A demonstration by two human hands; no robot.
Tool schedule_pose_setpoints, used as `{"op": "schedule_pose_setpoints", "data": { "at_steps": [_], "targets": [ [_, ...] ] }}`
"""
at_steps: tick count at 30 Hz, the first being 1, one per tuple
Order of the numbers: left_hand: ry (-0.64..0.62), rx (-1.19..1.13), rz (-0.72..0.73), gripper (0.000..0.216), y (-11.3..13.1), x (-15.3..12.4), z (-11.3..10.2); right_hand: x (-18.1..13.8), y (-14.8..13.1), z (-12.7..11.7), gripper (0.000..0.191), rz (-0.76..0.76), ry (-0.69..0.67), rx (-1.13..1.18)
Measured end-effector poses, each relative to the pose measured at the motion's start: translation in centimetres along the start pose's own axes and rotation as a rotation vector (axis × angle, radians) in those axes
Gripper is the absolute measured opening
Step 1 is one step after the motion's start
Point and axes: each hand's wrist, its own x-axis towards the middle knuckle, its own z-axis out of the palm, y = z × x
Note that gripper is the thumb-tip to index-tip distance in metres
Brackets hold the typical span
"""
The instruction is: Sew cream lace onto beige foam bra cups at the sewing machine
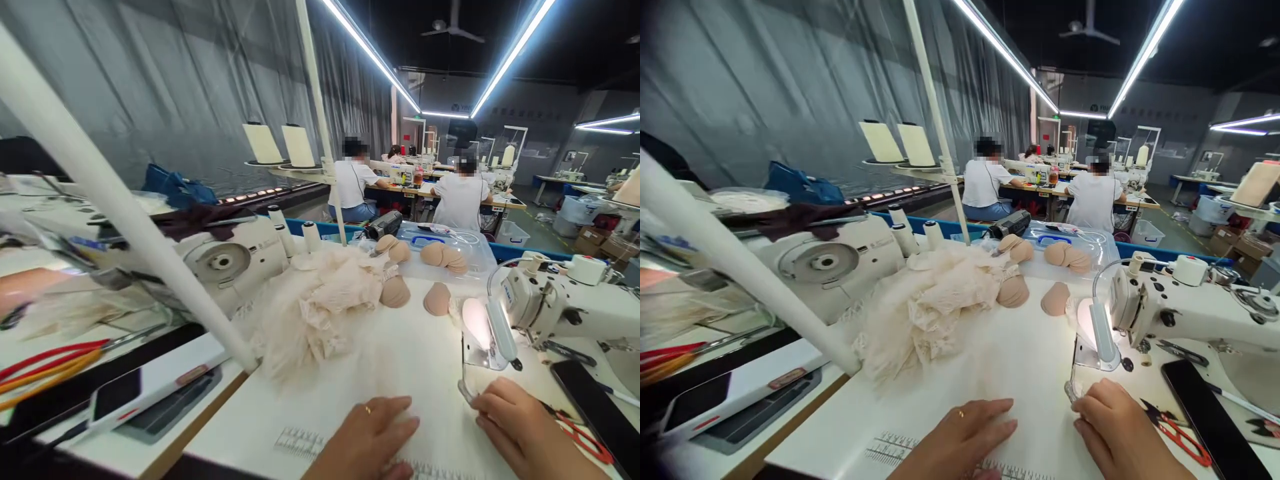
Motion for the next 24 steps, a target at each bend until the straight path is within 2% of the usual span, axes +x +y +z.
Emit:
{"op": "schedule_pose_setpoints", "data": {
  "at_steps": [2,4,6,7,10,12,15,18,19,21,22,24],
  "targets": [
    [0.078,-0.102,-0.132,0.032,0.3,1.1,-0.4,0.3,-1.2,0.4,0.021,0.089,-0.018,0.09],
    [0.118,-0.118,-0.375,0.038,-0.8,2.8,-0.8,0.5,-1.8,0.7,0.02,0.126,0.003,0.144],
    [0.02,-0.066,-0.556,0.054,-2.9,4.5,-1.2,0.4,-2.1,0.8,0.018,0.143,0.025,0.174],
    [-0.046,-0.022,-0.597,0.054,-3.9,5.2,-1.4,0.3,-2.2,0.8,0.018,0.15,0.03,0.185],
    [-0.169,0.059,-0.582,0.031,-6.0,6.0,-2.0,0.2,-2.5,0.9,0.018,0.153,0.038,0.202],
    [-0.185,0.036,-0.549,0.03,-5.7,5.8,-2.3,0.3,-2.7,0.9,0.018,0.149,0.044,0.22],
    [-0.104,-0.188,-0.417,0.033,-3.2,5.2,-2.8,0.9,-3.1,1.0,0.017,0.211,0.049,0.314],
    [0.023,-0.441,-0.249,0.027,-1.1,5.0,-3.2,1.6,-3.3,1.3,0.02,0.371,0.061,0.5],
    [0.086,-0.453,-0.247,0.027,-1.0,5.1,-3.2,1.8,-3.3,1.4,0.025,0.415,0.071,0.566],
    [0.19,-0.39,-0.341,0.034,-1.8,5.3,-2.9,2.0,-3.0,1.7,0.032,0.456,0.096,0.663],
    [0.214,-0.335,-0.405,0.04,-2.6,5.3,-2.7,2.0,-2.9,1.7,0.033,0.462,0.112,0.682],
    [0.171,-0.205,-0.492,0.05,-4.3,5.3,-1.9,2.0,-2.7,1.8,0.032,0.472,0.138,0.651]
  ]
}}
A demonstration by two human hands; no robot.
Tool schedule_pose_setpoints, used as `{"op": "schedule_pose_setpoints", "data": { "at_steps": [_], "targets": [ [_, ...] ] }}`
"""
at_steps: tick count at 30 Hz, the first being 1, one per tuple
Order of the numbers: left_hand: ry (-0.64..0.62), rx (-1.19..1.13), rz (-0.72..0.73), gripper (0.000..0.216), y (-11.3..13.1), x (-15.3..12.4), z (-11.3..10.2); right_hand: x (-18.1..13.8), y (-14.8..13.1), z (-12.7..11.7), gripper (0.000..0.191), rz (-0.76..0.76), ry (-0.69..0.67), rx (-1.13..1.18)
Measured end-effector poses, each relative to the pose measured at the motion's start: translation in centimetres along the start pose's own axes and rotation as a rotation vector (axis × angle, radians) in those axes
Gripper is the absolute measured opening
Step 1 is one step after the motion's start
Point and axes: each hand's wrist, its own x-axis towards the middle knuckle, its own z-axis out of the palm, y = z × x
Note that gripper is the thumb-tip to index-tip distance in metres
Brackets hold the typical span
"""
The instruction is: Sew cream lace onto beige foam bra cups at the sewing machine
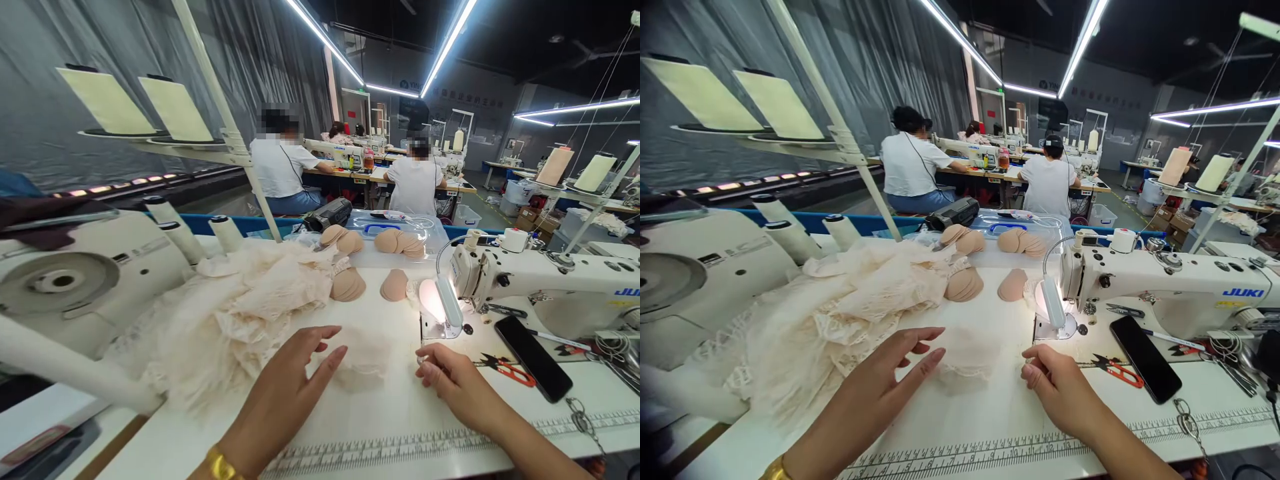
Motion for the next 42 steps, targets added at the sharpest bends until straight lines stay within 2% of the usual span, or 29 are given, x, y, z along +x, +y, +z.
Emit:
{"op": "schedule_pose_setpoints", "data": {
  "at_steps": [2,4,7,9,10,12,13,15,18,21,23,25,28,30,31,34,36,38,42],
  "targets": [
    [-0.054,0.126,0.017,0.052,-1.6,0.1,0.7,0.0,-0.1,0.2,0.028,-0.034,0.029,-0.093],
    [-0.086,0.186,0.111,0.044,-2.5,-0.7,1.6,0.1,-0.5,0.6,0.027,-0.164,0.029,-0.222],
    [-0.161,0.136,0.323,0.027,-2.1,-2.8,2.9,0.2,-0.8,1.8,0.037,-0.466,-0.043,-0.452],
    [-0.195,0.046,0.4,0.025,-1.1,-4.1,3.3,0.1,-0.7,2.6,0.032,-0.574,-0.062,-0.609],
    [-0.184,0.006,0.384,0.023,-0.6,-4.6,3.2,-0.2,-0.6,2.9,0.024,-0.589,-0.053,-0.679],
    [-0.11,-0.009,0.253,0.024,0.1,-5.1,2.6,-0.9,0.1,3.4,0.011,-0.593,-0.002,-0.791],
    [-0.085,0.022,0.168,0.029,0.4,-5.1,2.2,-1.4,0.6,3.7,0.01,-0.599,0.027,-0.831],
    [-0.116,0.103,0.046,0.039,0.7,-4.8,1.6,-2.5,1.7,4.4,0.009,-0.639,0.076,-0.88],
    [-0.211,0.135,0.046,0.045,1.0,-3.7,1.7,-3.8,3.5,5.5,0.008,-0.777,0.106,-0.916],
    [-0.223,0.112,0.073,0.044,1.3,-2.8,2.5,-4.7,4.0,5.5,0.023,-0.845,0.06,-0.857],
    [-0.285,0.072,0.076,0.036,1.7,-2.4,2.9,-5.1,3.0,4.4,0.025,-0.794,0.012,-0.715],
    [-0.371,-0.007,0.075,0.032,2.3,-2.4,3.0,-5.1,1.3,3.1,0.025,-0.657,0.002,-0.541],
    [-0.425,-0.159,0.015,0.036,3.8,-2.5,2.9,-4.2,-1.4,1.9,0.036,-0.387,0.095,-0.403],
    [-0.417,-0.252,-0.019,0.038,4.8,-2.6,2.8,-2.9,-2.4,2.0,0.044,-0.275,0.1,-0.347],
    [-0.403,-0.289,-0.023,0.039,5.1,-2.6,2.7,-2.1,-2.6,2.2,0.04,-0.227,0.086,-0.301],
    [-0.361,-0.358,-0.056,0.038,5.2,-2.5,2.6,-0.5,-2.7,2.6,0.012,-0.104,0.068,-0.097],
    [-0.352,-0.391,-0.113,0.039,4.5,-2.5,2.8,-0.2,-2.6,2.4,0.004,-0.071,0.095,0.015],
    [-0.376,-0.405,-0.155,0.041,3.8,-2.4,2.9,-0.6,-2.6,1.9,0.007,-0.079,0.118,0.047],
    [-0.403,-0.422,-0.072,0.043,4.1,-2.3,2.8,-1.9,-2.9,1.2,0.016,-0.139,0.134,0.006]
  ]
}}
